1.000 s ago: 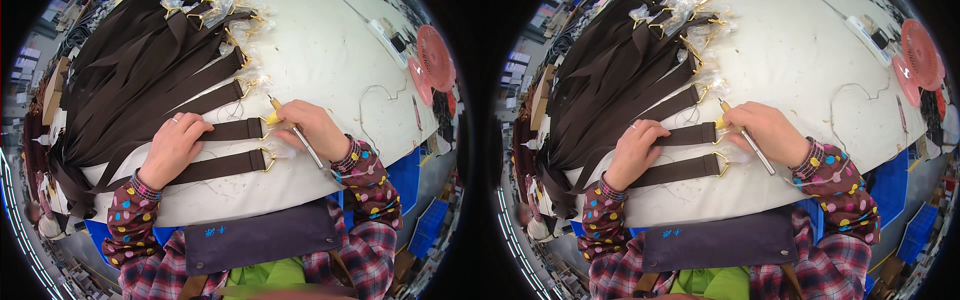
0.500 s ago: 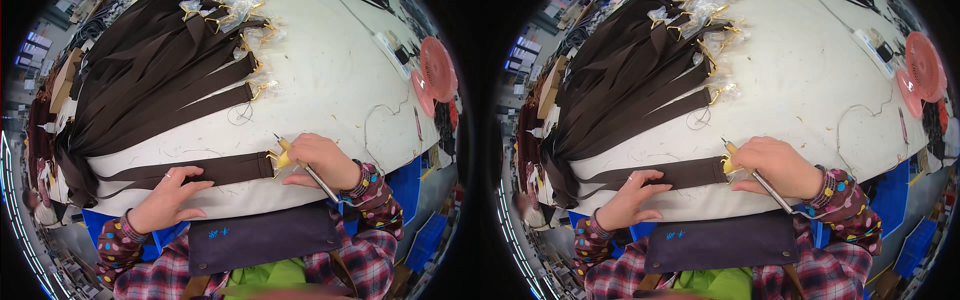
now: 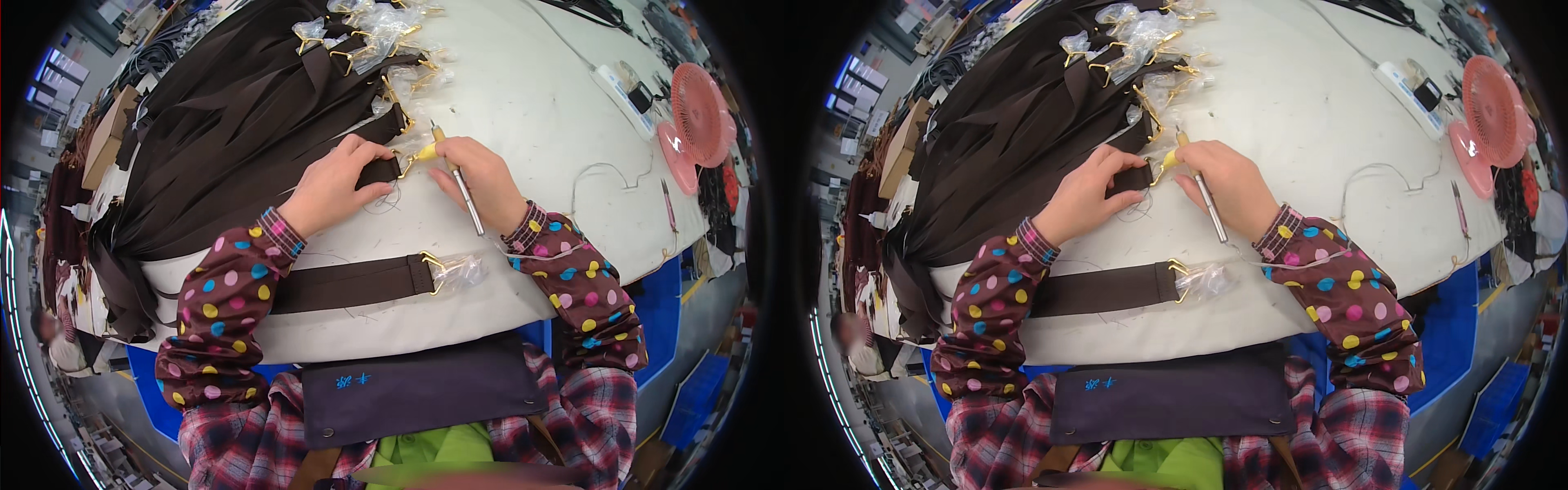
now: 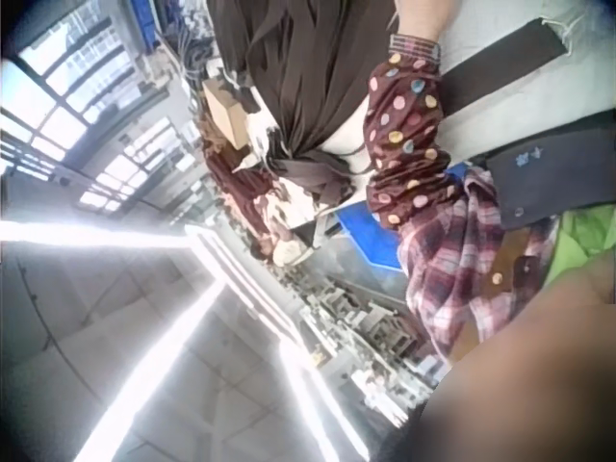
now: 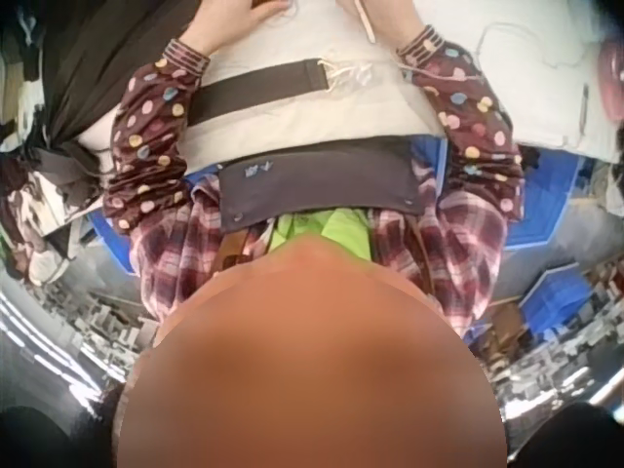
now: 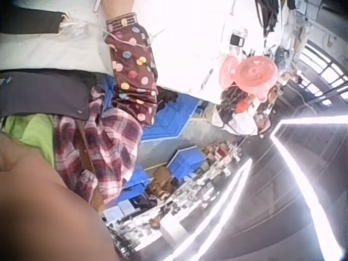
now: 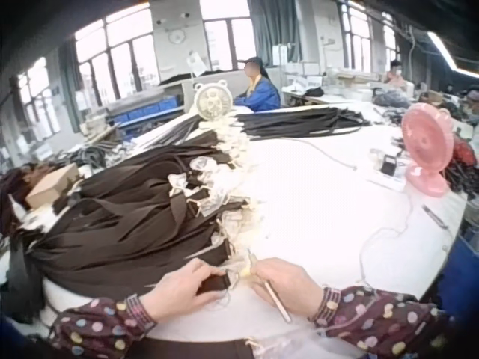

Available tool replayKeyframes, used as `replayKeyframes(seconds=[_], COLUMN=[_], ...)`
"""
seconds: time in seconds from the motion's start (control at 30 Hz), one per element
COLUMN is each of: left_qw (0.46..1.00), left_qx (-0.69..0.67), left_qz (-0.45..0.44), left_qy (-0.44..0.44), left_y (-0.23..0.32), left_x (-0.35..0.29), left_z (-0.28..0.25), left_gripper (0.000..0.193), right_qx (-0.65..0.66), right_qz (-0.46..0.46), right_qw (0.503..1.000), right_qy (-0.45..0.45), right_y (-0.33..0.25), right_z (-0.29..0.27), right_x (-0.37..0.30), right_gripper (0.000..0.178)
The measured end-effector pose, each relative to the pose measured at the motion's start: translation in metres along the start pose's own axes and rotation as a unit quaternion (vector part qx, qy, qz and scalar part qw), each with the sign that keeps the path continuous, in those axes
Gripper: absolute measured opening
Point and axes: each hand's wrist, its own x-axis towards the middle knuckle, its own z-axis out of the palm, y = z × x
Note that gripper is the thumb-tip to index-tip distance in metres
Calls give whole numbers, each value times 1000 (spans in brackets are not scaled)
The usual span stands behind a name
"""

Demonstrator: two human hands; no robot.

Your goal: The recorder uses a handheld heating or sealing tool to finish the ends of leather or synthetic straps by applying heat to secure hardware and smooth edges.

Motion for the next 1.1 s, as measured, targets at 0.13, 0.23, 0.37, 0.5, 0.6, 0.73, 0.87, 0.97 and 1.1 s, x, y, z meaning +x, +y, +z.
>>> replayKeyframes(seconds=[0.13,0.23,0.37,0.5,0.6,0.73,0.87,0.97,1.1], left_qw=[1000,998,994,992,993,994,992,973,944], left_qx=[5,21,23,17,-1,-64,-113,-216,-314], left_qz=[-27,-30,-7,6,3,-43,-44,-76,-92], left_qy=[12,50,104,124,118,74,24,24,39], left_y=[6,20,26,24,21,25,23,14,18], left_x=[-24,-33,-28,-27,-27,-26,-28,-29,-28], left_z=[15,26,36,38,40,32,26,32,35], left_gripper=[38,35,31,27,22,16,16,19,24], right_qx=[20,36,14,24,40,55,64,76,77], right_qz=[34,-2,1,25,39,58,58,50,70], right_qw=[996,998,999,998,996,992,992,991,989], right_qy=[-79,-59,-39,-52,-73,-99,-97,-99,-104], right_y=[-16,-22,-16,-10,-8,-9,-7,-9,-9], right_z=[-9,-7,-5,0,3,0,-1,-2,-5], right_x=[-11,-15,-10,-8,-7,-6,-7,-8,-11], right_gripper=[25,28,30,31,32,31,30,29,27])
